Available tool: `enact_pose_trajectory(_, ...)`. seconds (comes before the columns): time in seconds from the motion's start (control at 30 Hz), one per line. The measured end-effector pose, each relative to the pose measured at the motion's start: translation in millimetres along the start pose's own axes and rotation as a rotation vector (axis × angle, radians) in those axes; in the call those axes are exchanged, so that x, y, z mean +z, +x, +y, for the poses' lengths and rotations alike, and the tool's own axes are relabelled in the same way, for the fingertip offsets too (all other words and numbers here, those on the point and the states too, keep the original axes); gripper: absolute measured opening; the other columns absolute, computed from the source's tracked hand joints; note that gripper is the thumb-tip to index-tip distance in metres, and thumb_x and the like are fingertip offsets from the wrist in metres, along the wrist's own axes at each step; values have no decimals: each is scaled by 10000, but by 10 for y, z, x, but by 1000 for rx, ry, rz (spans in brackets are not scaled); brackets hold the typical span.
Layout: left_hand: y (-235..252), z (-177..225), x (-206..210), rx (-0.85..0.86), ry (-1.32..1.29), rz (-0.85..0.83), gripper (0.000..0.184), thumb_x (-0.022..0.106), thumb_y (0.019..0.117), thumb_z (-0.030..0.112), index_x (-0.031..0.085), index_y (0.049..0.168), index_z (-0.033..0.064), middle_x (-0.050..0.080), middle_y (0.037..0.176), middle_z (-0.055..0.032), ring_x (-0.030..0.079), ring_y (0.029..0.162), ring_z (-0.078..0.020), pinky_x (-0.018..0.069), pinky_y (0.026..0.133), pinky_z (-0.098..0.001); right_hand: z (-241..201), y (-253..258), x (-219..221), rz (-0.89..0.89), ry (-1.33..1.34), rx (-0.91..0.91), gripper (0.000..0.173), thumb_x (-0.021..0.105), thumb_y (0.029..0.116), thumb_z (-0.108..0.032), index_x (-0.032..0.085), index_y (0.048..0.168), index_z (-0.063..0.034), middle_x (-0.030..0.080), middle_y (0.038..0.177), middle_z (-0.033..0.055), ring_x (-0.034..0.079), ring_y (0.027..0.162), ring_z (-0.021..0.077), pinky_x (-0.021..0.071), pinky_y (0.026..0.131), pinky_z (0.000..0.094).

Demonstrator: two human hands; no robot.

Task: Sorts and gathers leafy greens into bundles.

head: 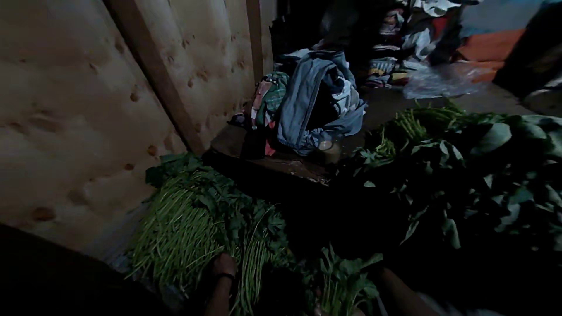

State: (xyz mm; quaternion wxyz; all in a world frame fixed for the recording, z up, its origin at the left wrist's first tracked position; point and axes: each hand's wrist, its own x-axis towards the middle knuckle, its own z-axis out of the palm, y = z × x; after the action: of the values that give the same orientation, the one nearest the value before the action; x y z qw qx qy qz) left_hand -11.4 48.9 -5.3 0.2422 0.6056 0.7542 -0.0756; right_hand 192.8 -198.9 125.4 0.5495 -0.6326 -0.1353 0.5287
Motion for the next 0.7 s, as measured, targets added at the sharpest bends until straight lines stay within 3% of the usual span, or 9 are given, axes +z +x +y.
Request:
enact_pose_trajectory(0.07, -101, 2, -102, 24, -184, -8, 379, 587, 1022, 264, 661, 1323, 46, 647, 1334, -213, 590, 1287, -371, 432, 1101, -565, 21, -26, 12, 34, -25, -14, 455, 760, 868, 9, 575, 1281, 57, 715, 1133, 91, 701, 986, 104, 596, 891, 297)
enact_pose_trajectory(0.17, -344, -87, -194, 72, -561, 29, 324, 624, 1021, 241, 703, 1214, -7, 679, 1225, -233, 638, 1163, -363, 474, 1023, -550, 47, -58, 37, 55, -17, -25, 430, 763, 870, 5, 594, 1262, 58, 716, 1076, 109, 705, 940, 130, 603, 859, 320)
enact_pose_trajectory(0.27, -780, -195, -297, 154, -850, 51, 322, 637, 1018, 189, 658, 1234, -49, 660, 1223, -232, 634, 1097, -317, 505, 953, -495, 58, -156, 62, 59, 46, -42, 410, 751, 866, 40, 596, 1245, 60, 716, 1040, 106, 705, 903, 131, 607, 829, 316)
enact_pose_trajectory(0.33, -1117, -273, -331, 257, -1066, 100, 279, 628, 1010, 130, 641, 1207, -67, 659, 1142, -189, 622, 968, -228, 521, 847, -411, 43, -227, 65, 70, 65, -53, 393, 744, 864, 52, 599, 1229, 57, 717, 1031, 101, 705, 893, 127, 606, 826, 312)
enact_pose_trajectory(0.4, -1446, -361, -287, 371, -1282, 112, 159, 591, 989, 50, 640, 1102, -51, 677, 1007, -88, 641, 859, -123, 551, 773, -310, 33, -284, 52, 70, 76, -56, 379, 747, 869, 37, 612, 1223, 41, 717, 1003, 94, 706, 867, 134, 609, 803, 321)
enact_pose_trajectory(0.47, -1707, -461, -152, 428, -1453, 21, 120, 516, 999, -9, 617, 1064, -22, 715, 985, -57, 683, 837, -110, 582, 750, -288, 20, -324, 49, 68, 88, -49, 385, 747, 880, 18, 611, 1240, 32, 716, 1026, 104, 706, 880, 151, 609, 807, 340)
enact_pose_trajectory(0.57, -1926, -574, 215, 247, -1502, -171, 93, 505, 1018, -18, 593, 1048, -15, 724, 925, -59, 702, 790, -119, 598, 732, -291, 25, -343, 47, 65, 84, -40, 398, 757, 885, -2, 616, 1257, 20, 713, 1048, 126, 708, 885, 183, 611, 791, 360)
enact_pose_trajectory(0.63, -1919, -649, 501, 7, -1371, -286, 215, 536, 1029, 15, 559, 1219, -83, 682, 994, -145, 659, 790, -169, 563, 725, -332, 23, -352, 51, 66, 63, -40, 407, 764, 885, -7, 610, 1261, 19, 709, 1057, 134, 710, 891, 189, 614, 785, 360)
enact_pose_trajectory(0.7, -1872, -727, 707, -84, -1174, -294, 324, 576, 1026, 56, 562, 1320, -79, 682, 1065, -177, 638, 791, -177, 538, 720, -341, 19, -353, 49, 67, 32, -39, 406, 770, 886, -15, 616, 1260, 18, 713, 1066, 137, 712, 897, 191, 611, 786, 356)
